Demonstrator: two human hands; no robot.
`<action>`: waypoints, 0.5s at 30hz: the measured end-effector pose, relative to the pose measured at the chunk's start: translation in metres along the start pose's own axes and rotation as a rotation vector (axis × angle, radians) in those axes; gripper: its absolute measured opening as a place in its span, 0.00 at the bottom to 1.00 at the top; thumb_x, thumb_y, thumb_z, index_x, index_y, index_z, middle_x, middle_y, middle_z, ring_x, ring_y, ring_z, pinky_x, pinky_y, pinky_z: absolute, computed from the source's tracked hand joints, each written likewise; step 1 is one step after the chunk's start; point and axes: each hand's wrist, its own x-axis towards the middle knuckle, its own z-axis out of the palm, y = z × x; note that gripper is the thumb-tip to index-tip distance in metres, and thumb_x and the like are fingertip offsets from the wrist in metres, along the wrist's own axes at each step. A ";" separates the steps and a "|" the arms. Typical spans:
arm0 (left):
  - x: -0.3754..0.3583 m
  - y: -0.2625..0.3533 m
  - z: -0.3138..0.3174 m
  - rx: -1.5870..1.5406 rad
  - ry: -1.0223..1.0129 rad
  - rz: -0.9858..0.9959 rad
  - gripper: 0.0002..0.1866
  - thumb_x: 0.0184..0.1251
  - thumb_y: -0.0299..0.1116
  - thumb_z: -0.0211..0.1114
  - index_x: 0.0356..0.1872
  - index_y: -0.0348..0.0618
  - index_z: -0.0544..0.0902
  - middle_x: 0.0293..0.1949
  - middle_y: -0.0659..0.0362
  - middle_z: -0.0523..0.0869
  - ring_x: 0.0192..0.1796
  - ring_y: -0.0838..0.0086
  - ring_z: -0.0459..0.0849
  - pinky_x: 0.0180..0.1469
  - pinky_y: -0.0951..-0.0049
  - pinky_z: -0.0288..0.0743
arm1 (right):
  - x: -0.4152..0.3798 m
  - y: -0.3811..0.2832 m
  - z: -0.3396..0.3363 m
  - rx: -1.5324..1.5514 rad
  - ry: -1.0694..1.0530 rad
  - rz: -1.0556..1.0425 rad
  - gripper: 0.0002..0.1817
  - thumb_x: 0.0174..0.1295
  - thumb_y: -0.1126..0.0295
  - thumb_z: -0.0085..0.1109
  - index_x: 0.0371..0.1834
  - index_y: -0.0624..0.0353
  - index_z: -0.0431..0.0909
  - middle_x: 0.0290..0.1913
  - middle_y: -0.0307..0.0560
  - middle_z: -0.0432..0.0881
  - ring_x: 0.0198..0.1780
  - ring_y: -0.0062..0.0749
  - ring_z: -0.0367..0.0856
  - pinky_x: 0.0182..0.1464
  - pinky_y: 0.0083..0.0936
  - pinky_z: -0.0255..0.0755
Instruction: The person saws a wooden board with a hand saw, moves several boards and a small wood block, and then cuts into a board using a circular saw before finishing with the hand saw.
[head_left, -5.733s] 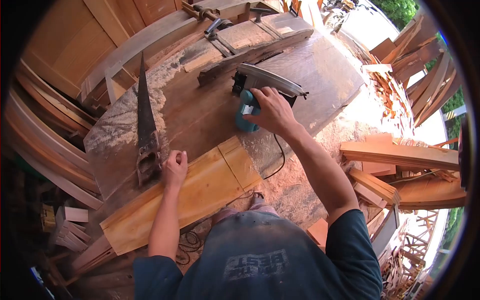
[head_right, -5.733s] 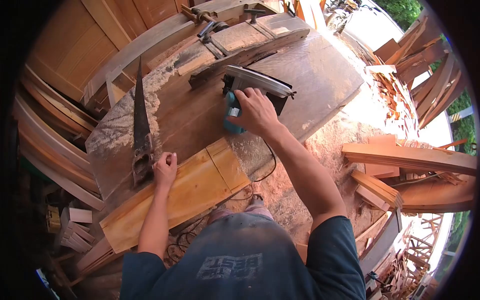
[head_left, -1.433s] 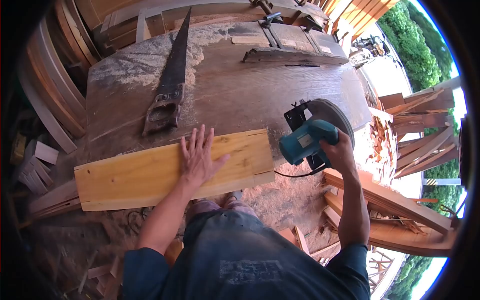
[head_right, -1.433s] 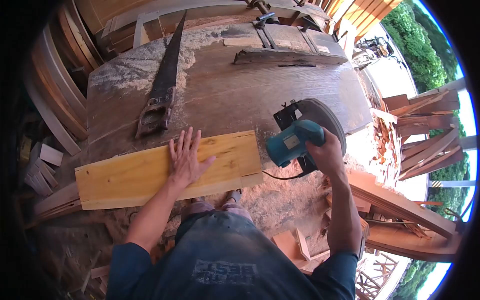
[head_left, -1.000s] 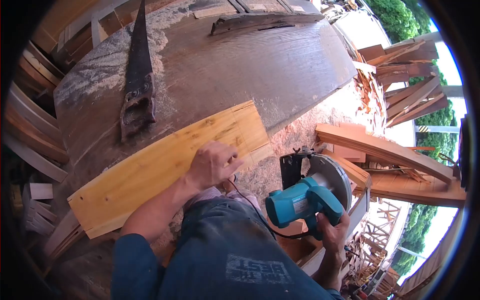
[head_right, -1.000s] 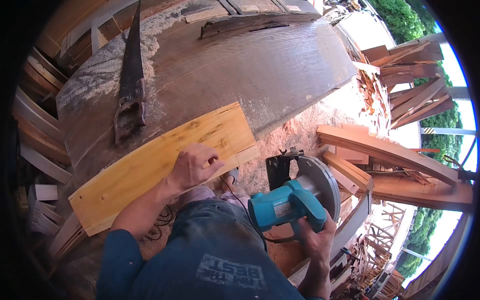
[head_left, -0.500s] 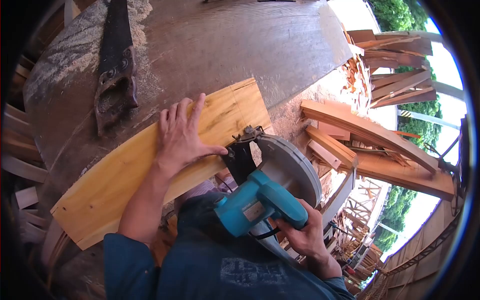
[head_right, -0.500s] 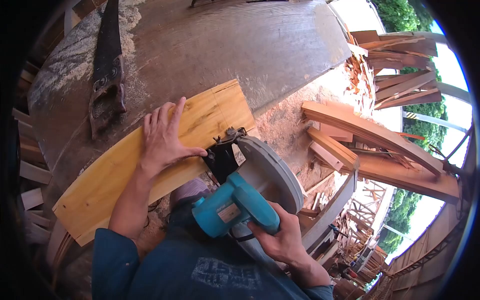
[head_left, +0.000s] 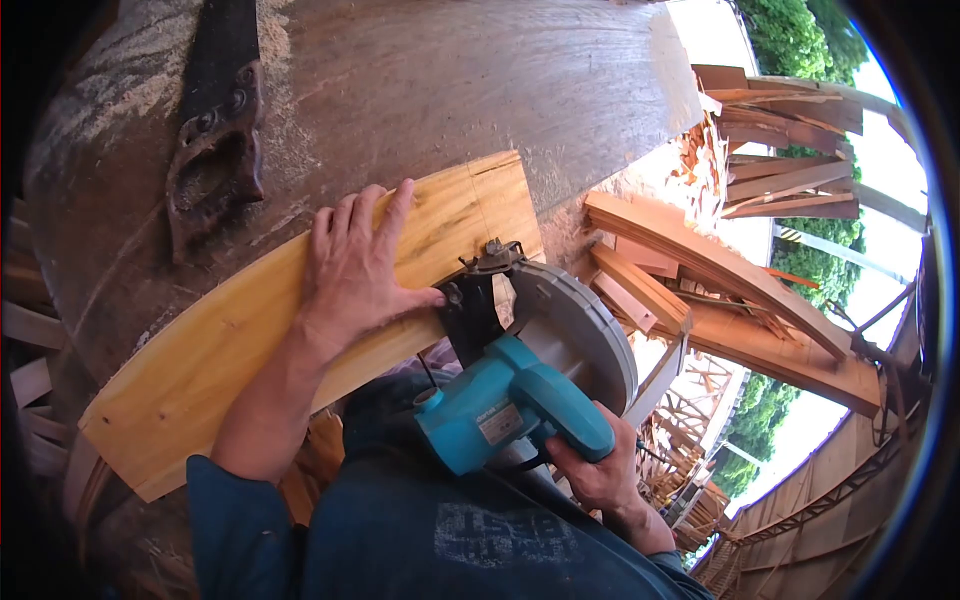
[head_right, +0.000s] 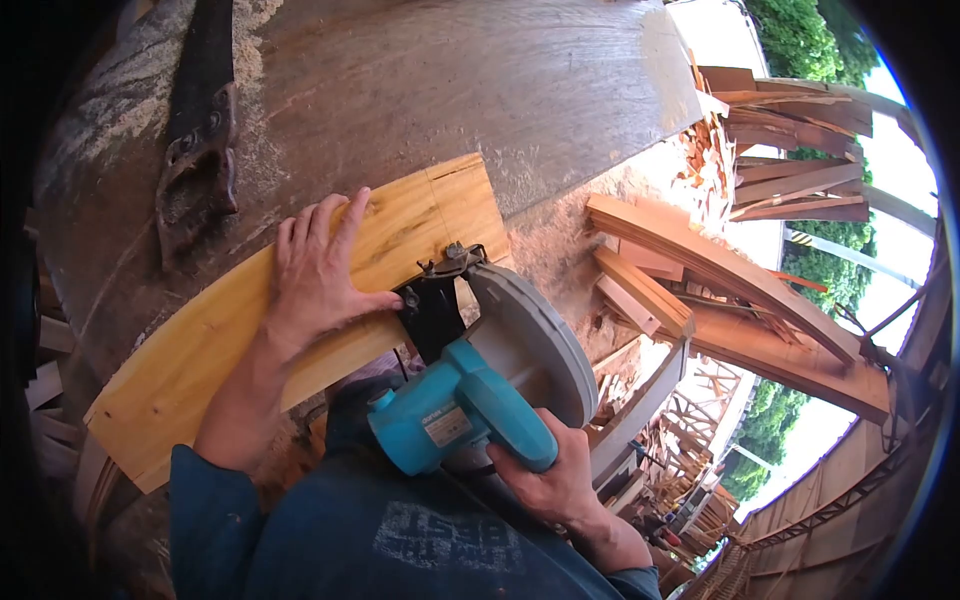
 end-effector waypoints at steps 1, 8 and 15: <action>0.000 -0.001 0.000 -0.010 0.001 -0.004 0.66 0.32 0.63 0.82 0.76 0.45 0.61 0.63 0.51 0.70 0.65 0.58 0.68 0.68 0.56 0.56 | 0.001 0.000 0.000 -0.004 -0.003 0.001 0.13 0.57 0.70 0.71 0.41 0.65 0.80 0.31 0.50 0.87 0.34 0.28 0.87 0.38 0.25 0.77; 0.000 -0.002 -0.001 -0.045 -0.006 -0.008 0.64 0.33 0.60 0.83 0.76 0.45 0.61 0.64 0.50 0.71 0.66 0.58 0.68 0.68 0.56 0.56 | 0.003 -0.001 0.000 -0.013 -0.010 0.014 0.14 0.57 0.69 0.72 0.41 0.65 0.80 0.30 0.49 0.86 0.32 0.28 0.85 0.37 0.25 0.76; 0.001 -0.001 -0.002 -0.065 -0.004 -0.010 0.63 0.35 0.58 0.83 0.75 0.45 0.62 0.64 0.50 0.71 0.66 0.58 0.68 0.68 0.56 0.57 | 0.003 -0.005 0.003 0.004 0.000 0.041 0.13 0.57 0.70 0.71 0.40 0.65 0.80 0.29 0.47 0.84 0.30 0.26 0.83 0.35 0.25 0.75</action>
